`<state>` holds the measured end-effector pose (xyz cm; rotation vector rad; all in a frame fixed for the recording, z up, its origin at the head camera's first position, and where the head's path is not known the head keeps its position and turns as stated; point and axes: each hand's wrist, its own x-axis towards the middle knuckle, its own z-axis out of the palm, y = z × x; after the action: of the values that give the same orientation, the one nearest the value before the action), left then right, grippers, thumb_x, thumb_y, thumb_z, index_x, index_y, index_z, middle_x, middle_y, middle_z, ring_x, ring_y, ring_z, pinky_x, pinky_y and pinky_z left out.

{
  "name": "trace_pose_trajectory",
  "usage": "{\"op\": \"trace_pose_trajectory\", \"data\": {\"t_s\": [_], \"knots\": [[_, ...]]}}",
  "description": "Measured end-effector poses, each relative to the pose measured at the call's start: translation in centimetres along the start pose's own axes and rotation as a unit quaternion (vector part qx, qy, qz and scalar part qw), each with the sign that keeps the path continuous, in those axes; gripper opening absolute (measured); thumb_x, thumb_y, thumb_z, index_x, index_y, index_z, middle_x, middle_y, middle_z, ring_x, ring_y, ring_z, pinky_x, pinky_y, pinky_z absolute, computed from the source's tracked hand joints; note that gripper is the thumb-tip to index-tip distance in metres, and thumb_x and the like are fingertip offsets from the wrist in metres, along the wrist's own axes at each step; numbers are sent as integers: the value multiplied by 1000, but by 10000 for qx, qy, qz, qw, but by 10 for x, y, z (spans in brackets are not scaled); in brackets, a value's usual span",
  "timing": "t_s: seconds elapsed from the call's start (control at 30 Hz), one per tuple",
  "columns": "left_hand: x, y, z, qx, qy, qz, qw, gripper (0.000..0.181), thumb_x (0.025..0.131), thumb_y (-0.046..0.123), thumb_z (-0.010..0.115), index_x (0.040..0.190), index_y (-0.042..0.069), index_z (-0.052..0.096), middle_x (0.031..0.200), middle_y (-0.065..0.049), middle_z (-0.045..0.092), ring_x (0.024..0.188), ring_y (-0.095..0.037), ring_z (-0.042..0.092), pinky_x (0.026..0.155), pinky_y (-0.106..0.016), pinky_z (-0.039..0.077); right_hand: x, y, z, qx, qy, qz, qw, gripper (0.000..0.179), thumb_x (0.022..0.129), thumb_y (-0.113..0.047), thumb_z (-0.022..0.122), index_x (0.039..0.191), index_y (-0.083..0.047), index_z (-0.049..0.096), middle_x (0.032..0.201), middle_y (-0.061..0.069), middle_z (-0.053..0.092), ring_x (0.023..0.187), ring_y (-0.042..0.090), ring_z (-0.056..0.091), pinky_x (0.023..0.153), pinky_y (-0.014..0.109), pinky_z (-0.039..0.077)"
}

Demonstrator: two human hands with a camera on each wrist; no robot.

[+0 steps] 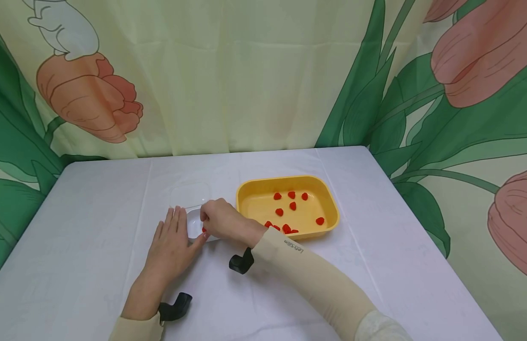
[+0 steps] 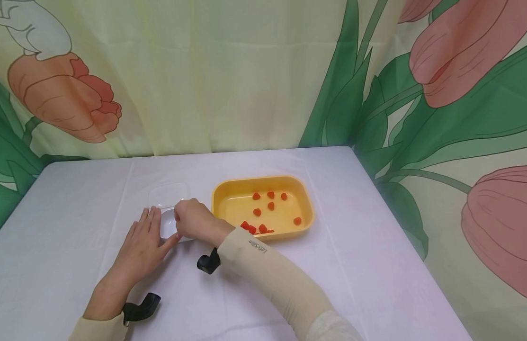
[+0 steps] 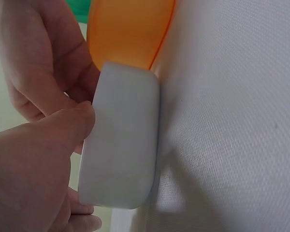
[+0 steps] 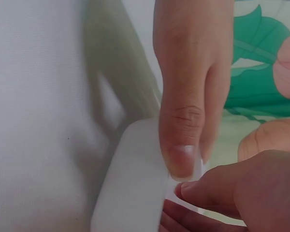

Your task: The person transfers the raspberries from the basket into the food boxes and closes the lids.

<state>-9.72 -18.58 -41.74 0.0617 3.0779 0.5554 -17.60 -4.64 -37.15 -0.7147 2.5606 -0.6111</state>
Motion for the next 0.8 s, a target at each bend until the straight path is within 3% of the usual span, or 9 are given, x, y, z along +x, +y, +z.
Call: {"op": "trace_pose_trajectory", "data": {"t_s": [0.4, 0.8], "knots": [[0, -1, -2, -42, -68, -13, 10000, 100, 96, 59, 50, 153, -12, 11, 160, -33, 15, 151, -47, 11, 120, -65, 13, -9, 9, -22, 292, 439, -689, 9962, 23, 97, -7, 55, 113, -5, 71, 105, 4, 73, 89, 13, 61, 80, 17, 53], [-1, -1, -1, -216, 145, 106, 9996, 95, 96, 49, 56, 151, -15, 12, 159, -36, 16, 149, -50, 13, 119, -66, 16, -25, 32, -45, 1372, 534, -676, 9868, 23, 100, -12, 53, 117, -4, 66, 107, 10, 70, 90, 19, 65, 77, 21, 56]]}}
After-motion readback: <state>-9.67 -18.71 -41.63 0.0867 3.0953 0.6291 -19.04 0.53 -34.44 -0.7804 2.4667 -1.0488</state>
